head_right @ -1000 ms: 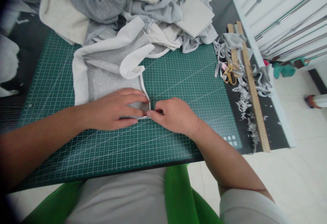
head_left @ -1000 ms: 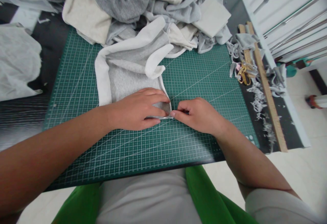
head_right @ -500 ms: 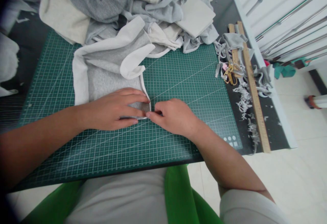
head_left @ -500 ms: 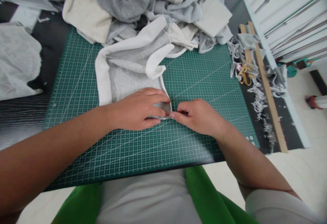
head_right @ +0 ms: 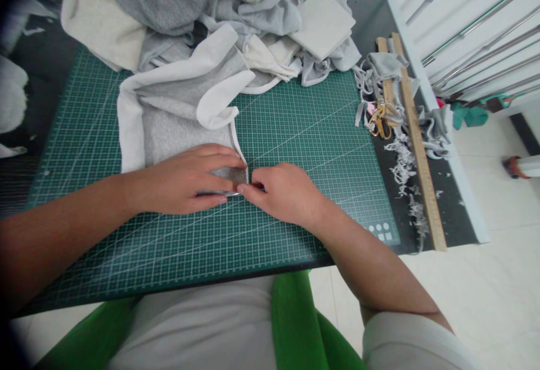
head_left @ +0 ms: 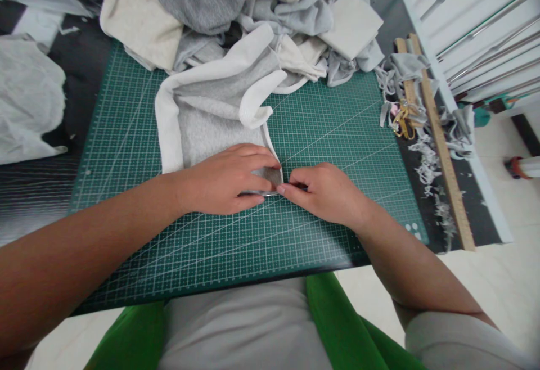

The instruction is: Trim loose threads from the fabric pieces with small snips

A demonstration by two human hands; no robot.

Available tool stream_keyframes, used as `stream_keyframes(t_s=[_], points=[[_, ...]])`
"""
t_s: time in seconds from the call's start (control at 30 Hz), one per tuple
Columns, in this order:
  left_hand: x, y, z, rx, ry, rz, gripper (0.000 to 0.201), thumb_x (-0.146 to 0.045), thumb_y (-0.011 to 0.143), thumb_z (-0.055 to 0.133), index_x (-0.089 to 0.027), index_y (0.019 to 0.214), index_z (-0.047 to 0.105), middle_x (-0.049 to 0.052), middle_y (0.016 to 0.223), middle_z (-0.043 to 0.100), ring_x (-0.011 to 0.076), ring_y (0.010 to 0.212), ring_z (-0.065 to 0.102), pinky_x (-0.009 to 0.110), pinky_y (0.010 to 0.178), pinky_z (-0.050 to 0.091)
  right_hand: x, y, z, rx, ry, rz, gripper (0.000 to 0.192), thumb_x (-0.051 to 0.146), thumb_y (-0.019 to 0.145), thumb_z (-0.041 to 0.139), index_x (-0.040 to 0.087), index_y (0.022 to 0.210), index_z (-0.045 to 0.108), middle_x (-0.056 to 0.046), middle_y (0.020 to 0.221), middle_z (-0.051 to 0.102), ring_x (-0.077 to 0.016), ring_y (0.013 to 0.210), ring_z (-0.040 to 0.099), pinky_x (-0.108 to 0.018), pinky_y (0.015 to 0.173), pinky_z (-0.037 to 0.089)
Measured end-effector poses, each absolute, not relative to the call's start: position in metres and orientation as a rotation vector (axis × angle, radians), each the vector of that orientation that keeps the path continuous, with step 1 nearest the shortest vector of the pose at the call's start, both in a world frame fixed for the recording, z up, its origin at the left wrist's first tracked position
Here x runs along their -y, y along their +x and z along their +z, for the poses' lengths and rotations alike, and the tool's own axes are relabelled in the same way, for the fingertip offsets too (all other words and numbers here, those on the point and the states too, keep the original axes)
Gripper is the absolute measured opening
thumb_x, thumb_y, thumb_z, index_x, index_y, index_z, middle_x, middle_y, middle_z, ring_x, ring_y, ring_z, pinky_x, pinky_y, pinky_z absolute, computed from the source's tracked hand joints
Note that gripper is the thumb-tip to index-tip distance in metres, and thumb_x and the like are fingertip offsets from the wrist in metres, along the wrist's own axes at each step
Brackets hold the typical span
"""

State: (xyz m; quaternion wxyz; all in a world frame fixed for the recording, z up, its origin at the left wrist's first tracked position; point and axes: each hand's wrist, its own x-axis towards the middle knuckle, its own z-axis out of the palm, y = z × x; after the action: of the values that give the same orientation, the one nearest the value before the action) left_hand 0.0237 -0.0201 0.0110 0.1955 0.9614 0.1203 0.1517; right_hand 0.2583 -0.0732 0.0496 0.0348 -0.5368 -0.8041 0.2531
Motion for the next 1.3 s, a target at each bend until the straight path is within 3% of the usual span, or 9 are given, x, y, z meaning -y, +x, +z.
stream_keyframes(t_s=[0.5, 1.13, 1.3], points=[[0.0201, 0.0238, 0.0103, -0.342, 2.702, 0.395, 0.023, -0.03, 0.094, 0.061, -0.024, 0.111, 0.075, 0.012, 0.137, 0.057, 0.0323, 0.131, 0.05, 0.053, 0.112, 0.041, 0.073, 0.2577, 0.0498, 2.448, -1.67, 0.847, 0.036, 0.044, 0.09, 0.064, 0.02, 0.063, 0.062, 0.003, 0.057, 0.06, -0.0092, 0.053, 0.048, -0.028, 0.056, 0.025], [0.0196, 0.0235, 0.0124, -0.347, 2.663, 0.403, 0.021, -0.027, 0.091, 0.064, -0.024, 0.11, 0.075, 0.011, 0.137, 0.059, 0.032, 0.13, 0.052, 0.053, 0.112, 0.042, 0.071, 0.2599, 0.0499, 2.442, -1.671, 0.787, 0.034, 0.041, 0.092, 0.06, 0.02, 0.067, 0.064, 0.002, 0.06, 0.064, -0.0101, 0.055, 0.051, -0.028, 0.058, 0.028], [0.0169, 0.0226, 0.0133, -0.337, 2.567, 0.452, 0.024, -0.023, 0.089, 0.065, -0.024, 0.111, 0.074, 0.01, 0.136, 0.06, 0.0286, 0.129, 0.054, 0.05, 0.113, 0.043, 0.0721, 0.2603, 0.0482, 2.45, -1.67, 0.783, 0.034, 0.043, 0.093, 0.059, 0.02, 0.068, 0.065, 0.002, 0.061, 0.065, -0.0101, 0.055, 0.051, -0.028, 0.058, 0.027]])
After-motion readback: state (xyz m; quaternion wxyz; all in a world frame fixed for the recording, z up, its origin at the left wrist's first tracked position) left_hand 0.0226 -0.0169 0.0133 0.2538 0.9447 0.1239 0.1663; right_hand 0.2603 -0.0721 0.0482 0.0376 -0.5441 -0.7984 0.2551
